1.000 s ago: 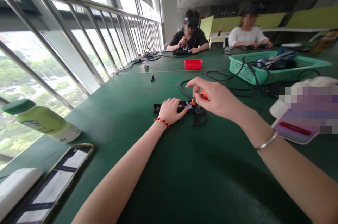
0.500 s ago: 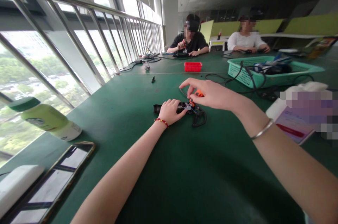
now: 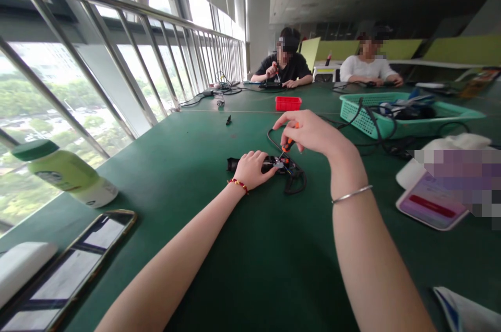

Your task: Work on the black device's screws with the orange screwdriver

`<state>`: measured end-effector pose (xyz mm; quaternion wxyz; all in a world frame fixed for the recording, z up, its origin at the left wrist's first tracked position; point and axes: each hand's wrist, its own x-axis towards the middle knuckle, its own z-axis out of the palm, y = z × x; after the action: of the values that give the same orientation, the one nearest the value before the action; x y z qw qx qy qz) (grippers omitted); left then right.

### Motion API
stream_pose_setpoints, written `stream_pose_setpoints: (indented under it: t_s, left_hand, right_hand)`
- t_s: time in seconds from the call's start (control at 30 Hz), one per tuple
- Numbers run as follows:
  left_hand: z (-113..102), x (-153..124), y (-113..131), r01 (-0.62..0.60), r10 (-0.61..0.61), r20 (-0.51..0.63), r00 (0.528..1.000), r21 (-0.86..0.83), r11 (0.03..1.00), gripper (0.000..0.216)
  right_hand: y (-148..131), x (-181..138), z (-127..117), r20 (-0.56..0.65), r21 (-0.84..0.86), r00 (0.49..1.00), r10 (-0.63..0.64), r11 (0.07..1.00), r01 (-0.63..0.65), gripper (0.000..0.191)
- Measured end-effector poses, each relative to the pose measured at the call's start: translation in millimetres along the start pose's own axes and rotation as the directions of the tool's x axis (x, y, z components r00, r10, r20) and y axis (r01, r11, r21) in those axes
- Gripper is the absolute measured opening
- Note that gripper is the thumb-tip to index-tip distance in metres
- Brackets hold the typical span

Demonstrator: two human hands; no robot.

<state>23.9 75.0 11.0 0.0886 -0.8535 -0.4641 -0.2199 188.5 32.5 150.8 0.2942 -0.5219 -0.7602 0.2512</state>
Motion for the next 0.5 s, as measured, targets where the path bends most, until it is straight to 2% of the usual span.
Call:
stream_pose_setpoints:
  t_s: [0.17, 0.33, 0.5]
  left_hand:
    - [-0.1, -0.1, -0.6, -0.002, 0.002, 0.004, 1.0, 0.011, 1.0, 0.045]
    - [-1.0, -0.2, 0.4, -0.004, 0.003, 0.007, 1.0, 0.013, 1.0, 0.044]
    - [-1.4, -0.8, 0.6, 0.006, -0.006, 0.013, 1.0, 0.014, 1.0, 0.045]
  right_hand:
    - [1.7, 1.2, 3.8, -0.047, -0.021, 0.998, -0.036, 0.999, 0.035, 0.025]
    - [8.8, -4.8, -3.0, -0.079, 0.013, 0.997, 0.017, 1.0, -0.016, 0.024]
    - [14.2, -8.7, -7.5, -0.081, -0.051, 0.997, -0.014, 0.999, 0.01, 0.036]
